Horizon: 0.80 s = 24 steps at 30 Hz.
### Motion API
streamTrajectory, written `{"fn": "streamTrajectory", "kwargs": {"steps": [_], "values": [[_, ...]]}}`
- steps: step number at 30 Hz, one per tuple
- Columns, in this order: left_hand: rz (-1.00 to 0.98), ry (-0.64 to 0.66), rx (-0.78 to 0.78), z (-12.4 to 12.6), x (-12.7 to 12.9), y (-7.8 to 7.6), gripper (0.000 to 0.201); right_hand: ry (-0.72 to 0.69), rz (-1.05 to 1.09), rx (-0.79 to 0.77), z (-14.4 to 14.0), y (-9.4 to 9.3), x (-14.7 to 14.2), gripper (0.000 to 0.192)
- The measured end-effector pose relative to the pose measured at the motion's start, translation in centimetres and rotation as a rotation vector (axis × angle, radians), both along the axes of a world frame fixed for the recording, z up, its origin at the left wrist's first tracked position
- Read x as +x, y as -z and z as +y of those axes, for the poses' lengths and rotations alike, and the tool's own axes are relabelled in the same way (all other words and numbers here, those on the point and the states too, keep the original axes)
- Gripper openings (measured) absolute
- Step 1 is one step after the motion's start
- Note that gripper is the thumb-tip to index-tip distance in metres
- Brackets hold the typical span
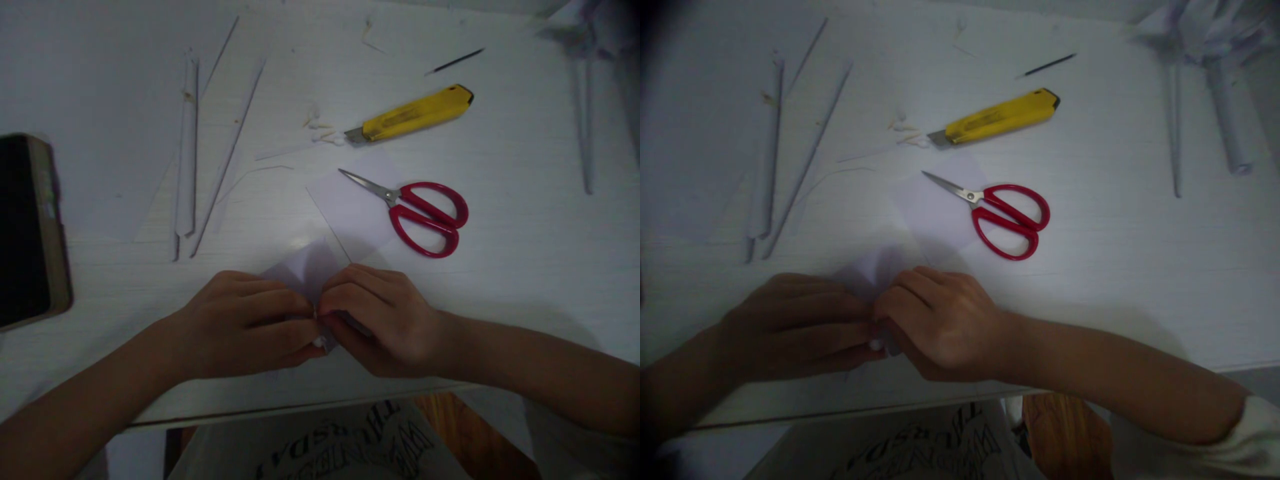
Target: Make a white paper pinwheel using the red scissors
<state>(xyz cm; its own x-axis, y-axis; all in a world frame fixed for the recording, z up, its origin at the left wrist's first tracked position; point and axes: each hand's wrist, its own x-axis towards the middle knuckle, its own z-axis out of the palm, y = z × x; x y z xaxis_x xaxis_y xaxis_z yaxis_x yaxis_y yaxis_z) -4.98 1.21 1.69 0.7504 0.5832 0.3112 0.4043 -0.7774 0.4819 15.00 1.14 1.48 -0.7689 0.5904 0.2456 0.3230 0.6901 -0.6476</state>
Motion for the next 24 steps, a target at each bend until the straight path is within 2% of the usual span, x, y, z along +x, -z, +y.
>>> {"fn": "streamTrajectory", "kwargs": {"steps": [3, 6, 9, 14, 24], "values": [[-0.043, 0.077, 0.114, 0.12, 0.07, -0.01, 0.01, 0.019, 0.034, -0.071, 0.08, -0.19, -0.02, 0.009], [-0.098, 0.071, -0.015, 0.18, 0.13, 0.03, 0.017, 0.024, 0.057, -0.126, 0.16, -0.38, -0.06, 0.008], [-0.129, 0.011, -0.127, 0.11, 0.1, 0.09, 0.023, 0.02, 0.072, -0.155, 0.15, -0.37, -0.02, 0.009], [-0.068, -0.095, -0.092, -0.07, -0.09, 0.05, 0.032, 0.04, 0.076, -0.162, 0.06, -0.19, 0.07, 0.01], [-0.024, -0.087, -0.116, -0.08, 0.03, -0.09, 0.023, 0.041, 0.052, -0.097, 0.07, -0.24, -0.12, 0.009]]}}
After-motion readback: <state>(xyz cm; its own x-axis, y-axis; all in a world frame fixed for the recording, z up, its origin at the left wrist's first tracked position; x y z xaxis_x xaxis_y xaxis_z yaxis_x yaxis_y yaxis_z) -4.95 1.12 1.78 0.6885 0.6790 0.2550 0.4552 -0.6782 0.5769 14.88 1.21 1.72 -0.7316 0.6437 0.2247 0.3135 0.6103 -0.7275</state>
